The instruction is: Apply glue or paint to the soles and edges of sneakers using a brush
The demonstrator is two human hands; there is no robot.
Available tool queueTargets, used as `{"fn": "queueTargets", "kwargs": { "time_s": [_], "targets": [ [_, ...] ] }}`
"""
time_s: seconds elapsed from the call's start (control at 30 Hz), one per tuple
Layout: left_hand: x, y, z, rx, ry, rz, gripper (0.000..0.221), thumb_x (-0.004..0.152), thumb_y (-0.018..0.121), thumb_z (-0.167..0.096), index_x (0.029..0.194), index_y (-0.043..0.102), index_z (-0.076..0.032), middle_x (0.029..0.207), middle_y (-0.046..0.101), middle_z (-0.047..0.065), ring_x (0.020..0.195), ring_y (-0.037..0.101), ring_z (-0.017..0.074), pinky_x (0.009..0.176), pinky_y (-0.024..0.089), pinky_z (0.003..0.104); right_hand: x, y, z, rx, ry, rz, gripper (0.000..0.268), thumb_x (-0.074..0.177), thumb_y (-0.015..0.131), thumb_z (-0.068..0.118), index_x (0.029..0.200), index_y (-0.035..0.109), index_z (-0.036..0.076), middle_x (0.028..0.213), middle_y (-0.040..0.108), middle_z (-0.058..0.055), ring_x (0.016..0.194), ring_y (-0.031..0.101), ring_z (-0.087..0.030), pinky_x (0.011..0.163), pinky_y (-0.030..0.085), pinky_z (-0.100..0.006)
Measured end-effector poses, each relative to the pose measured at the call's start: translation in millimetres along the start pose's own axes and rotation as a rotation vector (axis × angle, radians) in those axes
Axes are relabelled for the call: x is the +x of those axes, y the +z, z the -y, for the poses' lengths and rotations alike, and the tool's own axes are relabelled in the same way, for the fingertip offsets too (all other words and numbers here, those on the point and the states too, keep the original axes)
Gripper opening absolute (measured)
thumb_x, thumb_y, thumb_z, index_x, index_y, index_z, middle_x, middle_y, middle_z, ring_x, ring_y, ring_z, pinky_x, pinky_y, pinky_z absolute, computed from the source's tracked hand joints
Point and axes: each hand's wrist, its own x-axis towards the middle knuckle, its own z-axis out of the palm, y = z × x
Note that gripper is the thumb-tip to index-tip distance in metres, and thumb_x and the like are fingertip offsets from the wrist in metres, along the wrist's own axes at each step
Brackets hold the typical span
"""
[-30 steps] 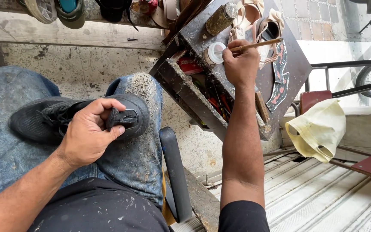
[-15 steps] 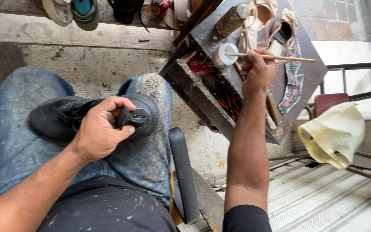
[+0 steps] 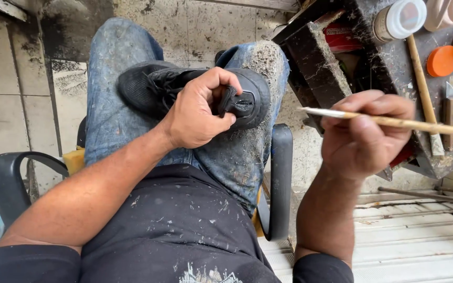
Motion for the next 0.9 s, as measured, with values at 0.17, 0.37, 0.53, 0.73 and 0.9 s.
{"fn": "queueTargets", "kwargs": {
  "time_s": [0.17, 0.37, 0.53, 0.73, 0.9],
  "targets": [
    [-1, 3, 2, -0.025, 0.012, -0.008, 0.043, 0.07, 0.072, 0.004, 0.109, 0.068, -0.015, 0.081, 0.066, 0.002, 0.082, 0.063, 0.0096, 0.071, 0.057, 0.027, -20, 17, -19, -0.066, -0.02, 0.001, 0.024, 0.082, 0.068, -0.005, 0.097, 0.049, -0.002, 0.08, 0.06, -0.032, 0.061, 0.066, -0.034, 0.051, 0.06, -0.038],
    [-1, 2, 0, -0.064, 0.009, 0.012, 0.044, 0.072, 0.071, 0.005, 0.112, 0.067, -0.014, 0.079, 0.066, 0.003, 0.082, 0.063, 0.0114, 0.076, 0.057, 0.029, -26, 33, -31, -0.193, -0.059, 0.088, 0.022, 0.085, 0.072, -0.005, 0.092, 0.051, -0.005, 0.081, 0.062, -0.032, 0.07, 0.067, -0.029, 0.056, 0.061, -0.034],
    [-1, 3, 0, -0.09, 0.006, 0.016, 0.045, 0.072, 0.071, 0.004, 0.112, 0.067, -0.015, 0.079, 0.067, 0.003, 0.082, 0.064, 0.0113, 0.077, 0.058, 0.03, -27, 32, -40, -0.234, -0.06, 0.119, 0.022, 0.087, 0.073, -0.004, 0.092, 0.051, -0.006, 0.082, 0.063, -0.032, 0.072, 0.067, -0.028, 0.057, 0.062, -0.033],
    [-1, 2, -2, -0.074, 0.003, 0.027, 0.044, 0.073, 0.071, 0.003, 0.112, 0.067, -0.016, 0.079, 0.068, 0.003, 0.083, 0.065, 0.012, 0.081, 0.057, 0.032, -24, 35, -40, -0.212, -0.054, 0.123, 0.021, 0.088, 0.072, -0.005, 0.092, 0.051, -0.004, 0.083, 0.064, -0.031, 0.07, 0.069, -0.025, 0.06, 0.063, -0.031],
    [-2, 1, -4, -0.039, -0.01, 0.035, 0.044, 0.073, 0.072, 0.001, 0.113, 0.066, -0.016, 0.08, 0.069, 0.003, 0.085, 0.065, 0.0127, 0.082, 0.057, 0.033, -21, 32, -42, -0.197, -0.038, 0.146, 0.02, 0.089, 0.072, -0.006, 0.093, 0.052, -0.004, 0.085, 0.064, -0.031, 0.069, 0.072, -0.026, 0.061, 0.063, -0.032]
  ]
}}
